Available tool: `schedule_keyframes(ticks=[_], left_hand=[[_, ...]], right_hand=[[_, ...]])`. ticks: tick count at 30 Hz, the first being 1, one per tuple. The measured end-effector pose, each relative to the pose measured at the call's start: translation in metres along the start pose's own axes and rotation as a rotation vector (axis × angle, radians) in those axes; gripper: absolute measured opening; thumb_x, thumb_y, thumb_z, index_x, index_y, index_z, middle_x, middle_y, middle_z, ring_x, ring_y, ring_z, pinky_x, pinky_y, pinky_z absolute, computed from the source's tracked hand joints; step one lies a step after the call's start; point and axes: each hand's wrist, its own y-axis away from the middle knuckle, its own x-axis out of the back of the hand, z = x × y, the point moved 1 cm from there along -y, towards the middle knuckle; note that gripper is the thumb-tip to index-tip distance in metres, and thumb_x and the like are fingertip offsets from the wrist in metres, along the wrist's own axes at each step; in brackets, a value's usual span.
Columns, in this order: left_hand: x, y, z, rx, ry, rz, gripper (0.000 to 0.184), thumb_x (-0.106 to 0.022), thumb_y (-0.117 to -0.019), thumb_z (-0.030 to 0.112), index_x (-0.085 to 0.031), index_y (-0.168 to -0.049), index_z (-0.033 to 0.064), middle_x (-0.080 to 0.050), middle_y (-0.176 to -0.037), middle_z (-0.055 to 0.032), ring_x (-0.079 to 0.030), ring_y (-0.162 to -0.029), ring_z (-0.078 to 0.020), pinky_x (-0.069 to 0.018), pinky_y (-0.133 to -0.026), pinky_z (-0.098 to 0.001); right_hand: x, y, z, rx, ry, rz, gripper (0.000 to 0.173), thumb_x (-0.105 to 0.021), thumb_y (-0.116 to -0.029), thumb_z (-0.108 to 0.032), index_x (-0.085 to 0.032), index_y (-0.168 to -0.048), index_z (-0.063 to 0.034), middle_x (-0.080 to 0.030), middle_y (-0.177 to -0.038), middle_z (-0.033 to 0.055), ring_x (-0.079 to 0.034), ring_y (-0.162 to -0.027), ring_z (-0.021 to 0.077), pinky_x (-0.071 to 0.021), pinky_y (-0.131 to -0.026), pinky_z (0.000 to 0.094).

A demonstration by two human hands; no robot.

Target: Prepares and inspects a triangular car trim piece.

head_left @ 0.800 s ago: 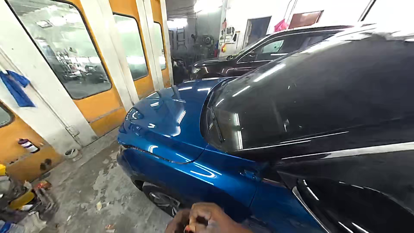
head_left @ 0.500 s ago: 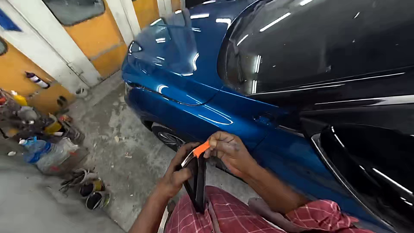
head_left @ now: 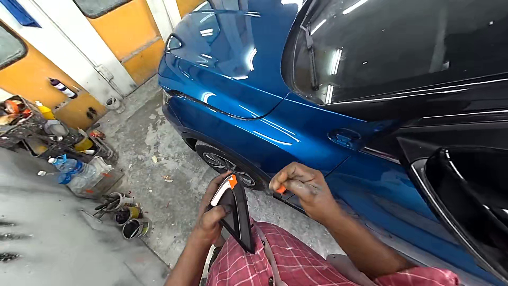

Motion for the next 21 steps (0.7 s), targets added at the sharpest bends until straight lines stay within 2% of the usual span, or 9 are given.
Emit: schedule_keyframes(ticks=[1,3,6,8,10,13,17,19,21], left_hand=[[0.0,0.001,0.001,-0.012,0.006,-0.004,0.074,-0.075,-0.0813,0.031,-0.05,-0.149,0.0168,-0.065,-0.127,-0.0101,-0.068,-0.103,-0.018,-0.0604,-0.086,-0.0385],[-0.001,0.002,0.002,-0.038,0.007,-0.016,0.074,-0.074,-0.0822,0.03,-0.049,-0.15,0.0154,-0.064,-0.129,-0.011,-0.068,-0.104,-0.0179,-0.0601,-0.087,-0.0382],[-0.001,0.006,0.003,-0.085,0.028,-0.026,0.071,-0.072,-0.085,0.029,-0.05,-0.151,0.0138,-0.064,-0.132,-0.0106,-0.068,-0.107,-0.0161,-0.0593,-0.088,-0.0358],[-0.002,0.009,0.005,-0.108,0.044,-0.027,0.068,-0.07,-0.0862,0.025,-0.051,-0.15,0.0127,-0.065,-0.131,-0.0087,-0.067,-0.107,-0.0128,-0.0585,-0.089,-0.0323],[-0.005,0.011,0.005,-0.128,0.068,-0.01,0.064,-0.071,-0.0862,0.022,-0.055,-0.147,0.0121,-0.067,-0.128,-0.0082,-0.069,-0.105,-0.0122,-0.0595,-0.088,-0.0315],[-0.005,0.011,0.007,-0.126,0.051,-0.019,0.067,-0.07,-0.0849,0.022,-0.053,-0.149,0.011,-0.065,-0.132,-0.0099,-0.067,-0.107,-0.0135,-0.0583,-0.09,-0.0329],[-0.005,0.014,0.007,-0.111,0.028,0.025,0.065,-0.072,-0.0821,0.023,-0.057,-0.144,0.0122,-0.067,-0.127,-0.0085,-0.067,-0.106,-0.0131,-0.0582,-0.09,-0.0339],[-0.003,0.019,0.006,-0.13,0.012,0.049,0.064,-0.074,-0.0821,0.025,-0.059,-0.143,0.0099,-0.068,-0.127,-0.0099,-0.068,-0.108,-0.0149,-0.0576,-0.092,-0.0356],[0.001,0.016,0.006,-0.193,-0.036,0.037,0.065,-0.073,-0.0847,0.031,-0.058,-0.142,0.0057,-0.066,-0.132,-0.0118,-0.065,-0.116,-0.0176,-0.0548,-0.099,-0.0375]], right_hand=[[-0.01,-0.003,-0.001,-0.027,0.035,-0.007,0.016,-0.053,-0.0954,-0.007,-0.067,-0.103,-0.01,-0.071,-0.086,0.0044,-0.066,-0.07,0.0132,-0.0566,-0.061,0.0273],[-0.026,-0.008,-0.006,-0.064,0.206,-0.07,0.02,-0.052,-0.0987,-0.009,-0.067,-0.113,-0.0096,-0.065,-0.082,0.0005,-0.058,-0.061,0.0089,-0.0515,-0.053,0.0238],[-0.043,-0.013,-0.011,0.055,0.428,-0.1,0.022,-0.053,-0.0964,-0.009,-0.07,-0.11,-0.0109,-0.063,-0.085,-0.005,-0.052,-0.062,0.0005,-0.0472,-0.055,0.0164],[-0.048,-0.019,-0.012,0.2,0.48,-0.064,0.018,-0.061,-0.0943,-0.012,-0.074,-0.108,-0.0098,-0.067,-0.085,-0.0042,-0.056,-0.065,-0.0009,-0.0508,-0.058,0.0152],[-0.048,-0.027,-0.014,0.294,0.518,-0.101,0.022,-0.066,-0.0971,-0.018,-0.074,-0.115,-0.0097,-0.065,-0.086,-0.0027,-0.055,-0.067,0.0016,-0.0498,-0.059,0.0174],[-0.049,-0.042,-0.02,0.386,0.666,-0.234,0.03,-0.059,-0.1007,-0.018,-0.073,-0.127,-0.0144,-0.064,-0.086,-0.0018,-0.059,-0.07,0.0058,-0.0518,-0.059,0.0229],[-0.051,-0.053,-0.025,0.445,0.823,-0.365,0.033,-0.06,-0.098,-0.018,-0.073,-0.128,-0.0174,-0.061,-0.084,-0.001,-0.059,-0.067,0.01,-0.0512,-0.055,0.028],[-0.055,-0.052,-0.024,0.431,0.834,-0.39,0.031,-0.062,-0.097,-0.019,-0.074,-0.125,-0.0188,-0.065,-0.086,0.001,-0.063,-0.07,0.0135,-0.0555,-0.059,0.0334],[-0.057,-0.054,-0.022,0.433,0.841,-0.4,0.027,-0.061,-0.1007,-0.021,-0.074,-0.123,-0.0188,-0.068,-0.088,0.0058,-0.067,-0.075,0.0192,-0.0587,-0.064,0.0392]])
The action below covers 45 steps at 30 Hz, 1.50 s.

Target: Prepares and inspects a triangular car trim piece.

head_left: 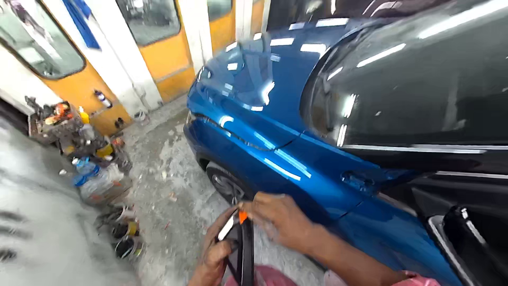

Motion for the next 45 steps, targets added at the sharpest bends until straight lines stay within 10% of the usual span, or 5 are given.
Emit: schedule_keyframes(ticks=[17,26,30,36,45], left_hand=[[0.064,-0.012,0.038,-0.054,-0.245,0.015,0.056,-0.067,-0.0922,0.031,-0.06,-0.136,-0.0027,-0.067,-0.132,-0.0142,-0.065,-0.12,-0.0211,-0.0541,-0.103,-0.0398],[0.182,0.004,0.108,0.16,-0.271,0.481,0.051,-0.054,-0.0889,0.014,-0.062,-0.139,0.0135,-0.072,-0.114,-0.0057,-0.071,-0.092,-0.0126,-0.061,-0.076,-0.0322],[0.229,-0.003,0.116,0.157,-0.128,0.428,0.052,-0.056,-0.0892,0.019,-0.061,-0.141,0.0144,-0.071,-0.117,-0.007,-0.07,-0.094,-0.0125,-0.0611,-0.077,-0.0321],[0.279,-0.048,0.115,0.159,-0.051,0.406,0.052,-0.064,-0.0879,0.025,-0.062,-0.139,0.0133,-0.072,-0.113,-0.0099,-0.071,-0.092,-0.0147,-0.0618,-0.076,-0.0336],[0.374,-0.16,0.15,0.164,-0.169,0.474,0.055,-0.066,-0.0852,0.024,-0.063,-0.138,0.0093,-0.071,-0.115,-0.0137,-0.07,-0.095,-0.0182,-0.0604,-0.081,-0.0363]], right_hand=[[-0.019,-0.084,-0.031,0.068,0.105,-0.312,0.016,-0.061,-0.0967,-0.014,-0.069,-0.097,0.0,-0.068,-0.092,0.0163,-0.07,-0.085,0.0314,-0.0587,-0.072,0.05],[-0.056,-0.119,-0.091,-0.077,-0.915,-0.612,0.018,-0.062,-0.096,-0.02,-0.069,-0.091,-0.0046,-0.062,-0.08,-0.0025,-0.053,-0.068,-0.0012,-0.0428,-0.058,0.0159],[-0.069,-0.153,-0.076,-0.086,-0.821,-0.418,0.025,-0.057,-0.1041,-0.028,-0.073,-0.102,-0.01,-0.066,-0.091,-0.0042,-0.06,-0.08,0.0007,-0.052,-0.068,0.0163],[-0.146,-0.23,-0.024,-0.377,-0.805,-0.144,0.019,-0.068,-0.0932,-0.021,-0.066,-0.077,-0.0117,-0.064,-0.072,-0.0005,-0.055,-0.056,0.0079,-0.0446,-0.047,0.0214],[-0.215,-0.406,0.039,-0.131,-0.465,-0.136,0.014,-0.06,-0.1019,-0.024,-0.071,-0.109,-0.017,-0.067,-0.08,-0.0083,-0.061,-0.066,0.0009,-0.0551,-0.059,0.0216]])
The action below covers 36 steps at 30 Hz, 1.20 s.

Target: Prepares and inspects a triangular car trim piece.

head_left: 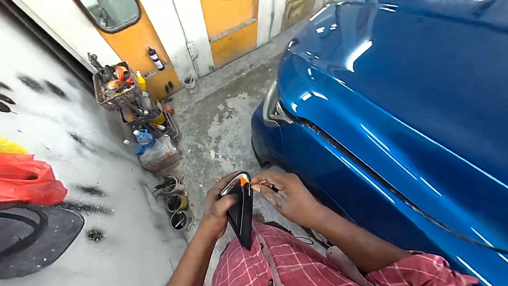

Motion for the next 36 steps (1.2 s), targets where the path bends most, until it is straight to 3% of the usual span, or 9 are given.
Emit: schedule_keyframes(ticks=[3,6,9,13,19,22,28,36], left_hand=[[0.014,-0.045,0.013,-0.007,-0.014,0.045,0.055,-0.066,-0.0849,0.028,-0.064,-0.137,0.0111,-0.072,-0.114,-0.0121,-0.07,-0.095,-0.0179,-0.0606,-0.08,-0.0366],[0.032,-0.093,0.026,-0.019,-0.012,0.062,0.054,-0.066,-0.0846,0.026,-0.064,-0.137,0.0118,-0.072,-0.113,-0.0111,-0.07,-0.094,-0.017,-0.0604,-0.079,-0.0365],[0.057,-0.148,0.033,-0.009,0.012,0.043,0.053,-0.064,-0.0859,0.021,-0.063,-0.138,0.0104,-0.071,-0.116,-0.0128,-0.07,-0.095,-0.0182,-0.0606,-0.08,-0.0367],[0.107,-0.23,0.043,0.002,0.015,0.006,0.054,-0.063,-0.0854,0.02,-0.063,-0.138,0.0102,-0.071,-0.118,-0.0129,-0.07,-0.098,-0.0189,-0.0601,-0.082,-0.0366],[0.178,-0.35,0.095,0.046,-0.024,-0.09,0.052,-0.063,-0.086,0.018,-0.063,-0.137,0.0102,-0.071,-0.117,-0.0122,-0.069,-0.099,-0.0195,-0.0596,-0.083,-0.0376],[0.203,-0.404,0.119,0.077,-0.042,-0.137,0.051,-0.062,-0.0855,0.019,-0.064,-0.136,0.0112,-0.072,-0.114,-0.0106,-0.07,-0.095,-0.0181,-0.0599,-0.08,-0.0366],[0.23,-0.516,0.144,0.105,-0.062,-0.167,0.05,-0.059,-0.0847,0.012,-0.065,-0.135,0.0085,-0.072,-0.113,-0.013,-0.07,-0.093,-0.0202,-0.0604,-0.079,-0.0378],[0.225,-0.681,0.178,0.016,-0.188,-0.153,0.049,-0.062,-0.0843,0.018,-0.067,-0.132,0.008,-0.074,-0.11,-0.0098,-0.071,-0.092,-0.0176,-0.061,-0.078,-0.036]], right_hand=[[0.0,-0.06,0.018,0.117,0.053,-0.004,0.018,-0.06,-0.1027,-0.026,-0.074,-0.103,-0.0151,-0.068,-0.08,-0.0068,-0.062,-0.068,0.0018,-0.0556,-0.062,0.0236],[0.001,-0.117,0.035,0.108,-0.018,-0.014,0.014,-0.063,-0.1006,-0.021,-0.073,-0.101,-0.012,-0.069,-0.088,-0.004,-0.064,-0.076,0.0025,-0.0576,-0.07,0.0214],[-0.004,-0.173,0.055,0.075,-0.042,-0.001,0.018,-0.059,-0.1005,-0.012,-0.074,-0.109,-0.0089,-0.072,-0.092,-0.0018,-0.067,-0.08,0.0032,-0.059,-0.074,0.0214],[-0.016,-0.256,0.08,0.05,-0.003,0.016,0.029,-0.053,-0.1008,-0.01,-0.072,-0.123,-0.0111,-0.071,-0.097,-0.002,-0.066,-0.081,0.0046,-0.0596,-0.073,0.0247],[-0.036,-0.395,0.091,0.104,0.279,0.078,0.027,-0.061,-0.0956,-0.012,-0.076,-0.118,-0.0116,-0.069,-0.093,0.0009,-0.066,-0.074,0.0105,-0.0591,-0.063,0.0313],[-0.041,-0.448,0.097,0.119,0.35,0.118,0.022,-0.062,-0.0971,-0.014,-0.077,-0.114,-0.0105,-0.071,-0.095,0.0023,-0.069,-0.079,0.0134,-0.0604,-0.066,0.0333],[-0.03,-0.547,0.136,0.15,0.378,0.19,0.019,-0.063,-0.0953,-0.011,-0.078,-0.107,-0.0074,-0.073,-0.097,0.0043,-0.071,-0.085,0.0159,-0.0617,-0.07,0.0341],[0.036,-0.693,0.214,0.226,0.378,0.183,0.016,-0.061,-0.0956,-0.012,-0.076,-0.099,-0.0082,-0.071,-0.092,0.0039,-0.07,-0.077,0.0156,-0.0596,-0.061,0.0346]])
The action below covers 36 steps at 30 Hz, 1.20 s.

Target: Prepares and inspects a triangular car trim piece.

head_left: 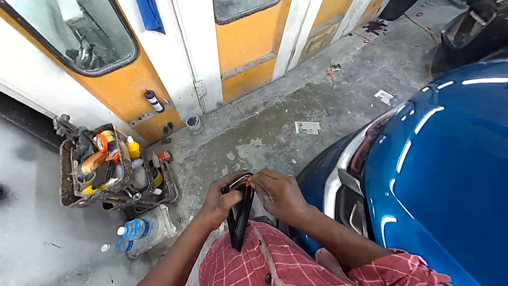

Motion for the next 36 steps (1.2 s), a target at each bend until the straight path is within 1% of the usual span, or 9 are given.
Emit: schedule_keyframes(ticks=[4,7,11,15,20,24,29,31,36], left_hand=[[0.003,-0.074,0.011,-0.016,-0.056,0.013,0.047,-0.064,-0.0869,0.024,-0.068,-0.132,0.0095,-0.073,-0.11,-0.0078,-0.071,-0.093,-0.0172,-0.0605,-0.079,-0.0367],[0.008,-0.127,0.014,0.001,-0.053,-0.016,0.047,-0.065,-0.0875,0.027,-0.067,-0.131,0.0105,-0.073,-0.11,-0.0079,-0.07,-0.094,-0.018,-0.0601,-0.08,-0.0375],[0.019,-0.198,0.017,0.055,-0.05,-0.074,0.047,-0.061,-0.086,0.019,-0.067,-0.133,0.0117,-0.073,-0.112,-0.0083,-0.07,-0.094,-0.0189,-0.0603,-0.079,-0.0379],[0.04,-0.27,0.025,0.068,-0.025,-0.138,0.049,-0.056,-0.0873,0.009,-0.066,-0.135,0.0116,-0.073,-0.106,-0.01,-0.07,-0.084,-0.0182,-0.0604,-0.071,-0.0359],[0.062,-0.35,0.042,0.01,-0.004,-0.295,0.047,-0.059,-0.087,0.015,-0.067,-0.133,0.0112,-0.073,-0.111,-0.0085,-0.07,-0.09,-0.0171,-0.0606,-0.075,-0.0349],[0.076,-0.399,0.055,0.0,-0.011,-0.379,0.049,-0.059,-0.0848,0.014,-0.067,-0.132,0.0086,-0.073,-0.112,-0.0073,-0.071,-0.094,-0.0154,-0.0602,-0.08,-0.0335],[0.09,-0.439,0.06,-0.024,-0.126,-0.491,0.049,-0.061,-0.0838,0.018,-0.068,-0.132,0.0103,-0.074,-0.113,-0.0049,-0.071,-0.095,-0.0144,-0.0611,-0.08,-0.0351],[0.092,-0.45,0.058,-0.006,-0.14,-0.501,0.047,-0.059,-0.0857,0.016,-0.069,-0.131,0.0105,-0.074,-0.113,-0.0045,-0.071,-0.096,-0.0146,-0.0611,-0.081,-0.0353],[0.094,-0.473,0.055,0.115,-0.057,-0.352,0.046,-0.058,-0.0861,0.015,-0.068,-0.13,0.0081,-0.074,-0.104,-0.0075,-0.071,-0.085,-0.0154,-0.0609,-0.073,-0.035]], right_hand=[[0.007,-0.053,0.052,-0.001,0.065,-0.037,0.013,-0.061,-0.0954,-0.013,-0.073,-0.099,-0.0079,-0.069,-0.091,0.0061,-0.07,-0.077,0.0197,-0.059,-0.058,0.038],[0.012,-0.083,0.089,-0.01,0.08,-0.053,0.015,-0.061,-0.0967,-0.016,-0.072,-0.1,-0.0073,-0.069,-0.091,0.0066,-0.07,-0.081,0.0204,-0.06,-0.062,0.0386],[0.018,-0.12,0.132,-0.079,0.069,-0.025,0.013,-0.062,-0.0947,-0.016,-0.072,-0.098,-0.0079,-0.069,-0.091,0.0043,-0.069,-0.079,0.0167,-0.0599,-0.063,0.0358],[0.02,-0.161,0.164,-0.149,0.054,0.002,0.011,-0.064,-0.0936,-0.016,-0.072,-0.096,-0.0101,-0.068,-0.089,0.0007,-0.065,-0.074,0.0113,-0.0578,-0.06,0.0306],[0.02,-0.227,0.197,-0.244,0.194,0.056,0.016,-0.066,-0.0964,-0.018,-0.074,-0.106,-0.0085,-0.071,-0.097,0.0039,-0.069,-0.079,0.0151,-0.0601,-0.064,0.0345],[0.014,-0.266,0.218,-0.271,0.32,0.041,0.013,-0.064,-0.096,-0.017,-0.075,-0.098,-0.0085,-0.072,-0.092,0.0053,-0.071,-0.082,0.0199,-0.0597,-0.063,0.039],[0.011,-0.292,0.241,-0.287,0.303,-0.04,0.009,-0.065,-0.0896,-0.016,-0.067,-0.085,-0.0084,-0.063,-0.078,0.0042,-0.064,-0.067,0.0186,-0.053,-0.053,0.0375],[0.011,-0.297,0.25,-0.336,0.195,-0.068,0.008,-0.067,-0.0861,-0.015,-0.065,-0.081,-0.01,-0.06,-0.074,0.0018,-0.06,-0.063,0.0156,-0.0506,-0.052,0.0358],[0.018,-0.299,0.247,-0.62,-0.418,-0.214,0.003,-0.07,-0.0835,-0.011,-0.067,-0.081,-0.0111,-0.06,-0.068,-0.0035,-0.054,-0.056,0.0062,-0.047,-0.049,0.0256]])
